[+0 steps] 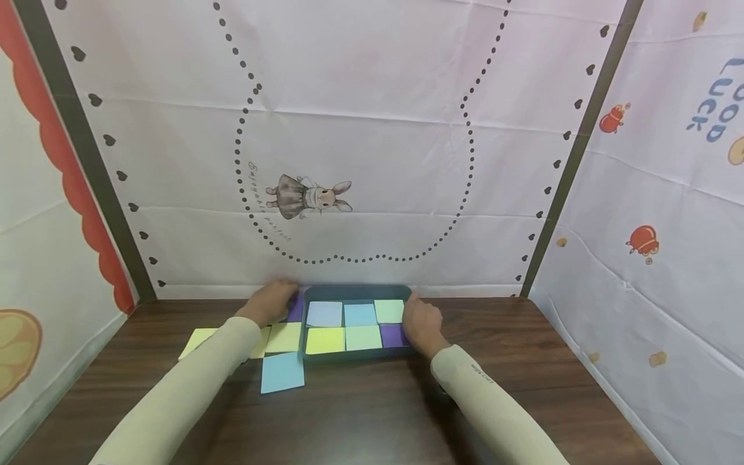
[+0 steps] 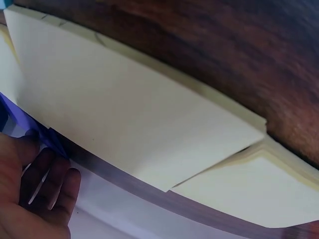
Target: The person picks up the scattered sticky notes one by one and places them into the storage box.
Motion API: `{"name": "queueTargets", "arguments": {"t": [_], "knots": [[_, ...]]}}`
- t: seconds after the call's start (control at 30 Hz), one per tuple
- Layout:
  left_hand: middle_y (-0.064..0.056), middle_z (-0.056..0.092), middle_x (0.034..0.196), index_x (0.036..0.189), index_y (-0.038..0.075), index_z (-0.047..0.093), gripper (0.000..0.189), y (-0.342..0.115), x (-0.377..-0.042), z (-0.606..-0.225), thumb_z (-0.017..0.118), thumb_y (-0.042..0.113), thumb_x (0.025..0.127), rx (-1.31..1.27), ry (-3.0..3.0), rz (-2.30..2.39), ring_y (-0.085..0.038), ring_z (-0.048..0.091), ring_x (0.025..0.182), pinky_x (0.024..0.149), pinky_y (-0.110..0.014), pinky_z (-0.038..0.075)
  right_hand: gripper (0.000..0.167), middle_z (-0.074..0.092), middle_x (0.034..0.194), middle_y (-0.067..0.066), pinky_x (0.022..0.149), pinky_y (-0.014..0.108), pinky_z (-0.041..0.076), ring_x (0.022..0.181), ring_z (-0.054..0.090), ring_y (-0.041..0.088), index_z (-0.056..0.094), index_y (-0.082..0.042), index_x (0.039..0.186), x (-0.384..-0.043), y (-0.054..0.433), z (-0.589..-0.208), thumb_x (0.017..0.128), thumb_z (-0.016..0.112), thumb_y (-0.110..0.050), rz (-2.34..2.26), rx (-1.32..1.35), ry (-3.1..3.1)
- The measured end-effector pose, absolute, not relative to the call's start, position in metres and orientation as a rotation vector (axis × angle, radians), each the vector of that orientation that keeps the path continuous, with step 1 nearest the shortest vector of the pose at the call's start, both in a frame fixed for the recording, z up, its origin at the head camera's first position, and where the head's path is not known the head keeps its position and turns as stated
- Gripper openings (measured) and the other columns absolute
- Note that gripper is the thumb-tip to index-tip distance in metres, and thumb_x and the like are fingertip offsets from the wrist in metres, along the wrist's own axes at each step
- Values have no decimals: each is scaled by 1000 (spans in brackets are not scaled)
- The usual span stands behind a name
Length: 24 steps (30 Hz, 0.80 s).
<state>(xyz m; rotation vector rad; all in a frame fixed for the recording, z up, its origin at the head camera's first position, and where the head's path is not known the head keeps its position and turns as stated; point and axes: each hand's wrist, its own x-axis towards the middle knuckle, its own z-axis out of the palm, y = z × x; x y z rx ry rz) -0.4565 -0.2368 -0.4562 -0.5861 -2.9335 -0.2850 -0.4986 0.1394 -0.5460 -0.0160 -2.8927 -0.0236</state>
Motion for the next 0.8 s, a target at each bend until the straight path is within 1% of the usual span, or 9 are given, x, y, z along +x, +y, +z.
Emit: {"name": "queueTargets", "arguments": {"t": [0.1,0.23,0.3,0.37,0.4,0.43,0.57,0.7,0.8], "knots": [[-12,78,108,118,1,77,25,-239,-461,-459,77,-9,95,-610,-2922,-266,-28,70,100,107,-57,61,32,62,70,7,48,41,53,64,71,25,62,-4,112,-499,141,-547,119,50,-32,-4,-16,-2886],[-12,75,102,110,2,77,17,-243,-463,-462,75,-8,97,-621,-2923,-288,-25,63,92,98,-54,61,35,67,74,11,53,44,58,68,73,29,62,-3,112,-493,138,-541,120,48,-34,30,-29,-2892],[-11,74,100,107,2,76,14,-243,-461,-462,74,-8,97,-609,-2933,-323,-25,61,90,95,-53,60,34,69,76,12,55,44,59,69,74,30,61,-3,112,-491,136,-539,120,48,-33,39,-30,-2900],[-11,73,100,106,2,76,13,-243,-459,-463,73,-8,97,-596,-2947,-366,-25,60,90,94,-52,60,33,70,77,12,56,45,60,70,75,30,61,-2,112,-489,136,-540,119,49,-32,29,-30,-2904],[-11,73,100,107,1,76,13,-242,-459,-463,73,-7,97,-591,-2950,-378,-25,61,90,95,-52,60,33,71,78,12,57,45,61,71,75,29,61,-2,112,-489,136,-541,119,48,-32,21,-34,-2907],[-12,73,101,108,0,76,14,-242,-458,-463,73,-8,97,-589,-2953,-377,-26,61,91,95,-53,60,30,71,77,12,57,45,60,70,75,29,61,-2,112,-490,136,-541,119,50,-30,12,-35,-2914],[-14,73,107,115,-2,75,18,-240,-457,-462,74,-7,97,-572,-2967,-356,-30,64,99,102,-56,60,28,74,80,14,59,44,62,72,77,29,62,-1,114,-486,133,-534,118,50,-27,-7,-54,-2932],[-20,72,115,120,-6,73,23,-239,-456,-459,76,-7,97,-560,-2989,-344,-36,66,108,109,-59,58,31,74,80,14,58,44,62,72,77,28,63,-1,114,-480,131,-526,119,51,-29,-4,-62,-2932],[-22,70,118,122,-8,71,27,-239,-457,-458,76,-6,96,-566,-2991,-347,-40,66,113,112,-61,56,34,72,77,13,55,44,61,69,75,28,63,-1,112,-483,133,-530,119,50,-32,7,-63,-2903]]}}
